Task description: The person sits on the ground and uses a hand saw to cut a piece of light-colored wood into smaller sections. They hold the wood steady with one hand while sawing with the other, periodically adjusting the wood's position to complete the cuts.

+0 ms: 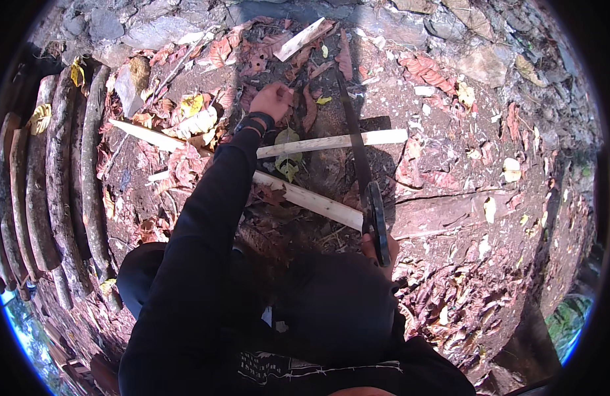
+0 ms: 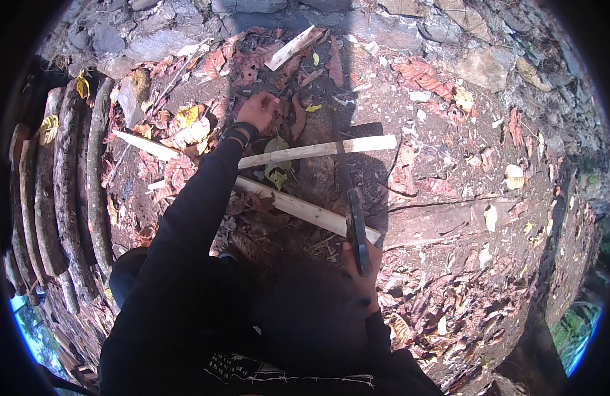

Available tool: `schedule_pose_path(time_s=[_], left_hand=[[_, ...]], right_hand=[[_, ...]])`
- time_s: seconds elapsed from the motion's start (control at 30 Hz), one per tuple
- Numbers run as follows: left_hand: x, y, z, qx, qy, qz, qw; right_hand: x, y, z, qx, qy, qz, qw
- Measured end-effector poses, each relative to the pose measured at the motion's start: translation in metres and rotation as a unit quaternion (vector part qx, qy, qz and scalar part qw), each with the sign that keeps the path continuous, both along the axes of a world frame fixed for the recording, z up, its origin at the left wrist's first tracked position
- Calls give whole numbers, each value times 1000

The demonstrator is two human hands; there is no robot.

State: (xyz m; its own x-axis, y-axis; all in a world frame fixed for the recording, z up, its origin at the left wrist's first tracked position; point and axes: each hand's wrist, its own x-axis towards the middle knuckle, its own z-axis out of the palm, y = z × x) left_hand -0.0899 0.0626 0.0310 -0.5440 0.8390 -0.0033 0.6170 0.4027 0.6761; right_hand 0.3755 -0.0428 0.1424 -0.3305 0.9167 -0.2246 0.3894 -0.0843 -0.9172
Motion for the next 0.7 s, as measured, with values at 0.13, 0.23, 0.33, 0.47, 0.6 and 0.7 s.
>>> schedule_pose_path(time_s=[0.13, 0.23, 0.33, 0.47, 0.6, 0.7], left_hand=[[-69, 51, -27, 51, 166, 63, 983], [-93, 102, -34, 20, 215, 60, 975], [-94, 141, -48, -35, 213, 49, 975], [-103, 157, -77, -124, 255, 61, 957], [-104, 157, -75, -159, 222, 92, 958], [-109, 144, -62, -156, 95, 138, 974]], right_hand=[[12, -5, -20, 18, -18, 5, 1000], [7, -8, -4, -4, -58, 14, 998], [2, -6, 7, 20, -88, 18, 996], [-4, 2, 12, -10, -81, 45, 996], [-16, -5, 21, 22, -72, 52, 996], [-20, 1, 23, 16, -41, 47, 998]])
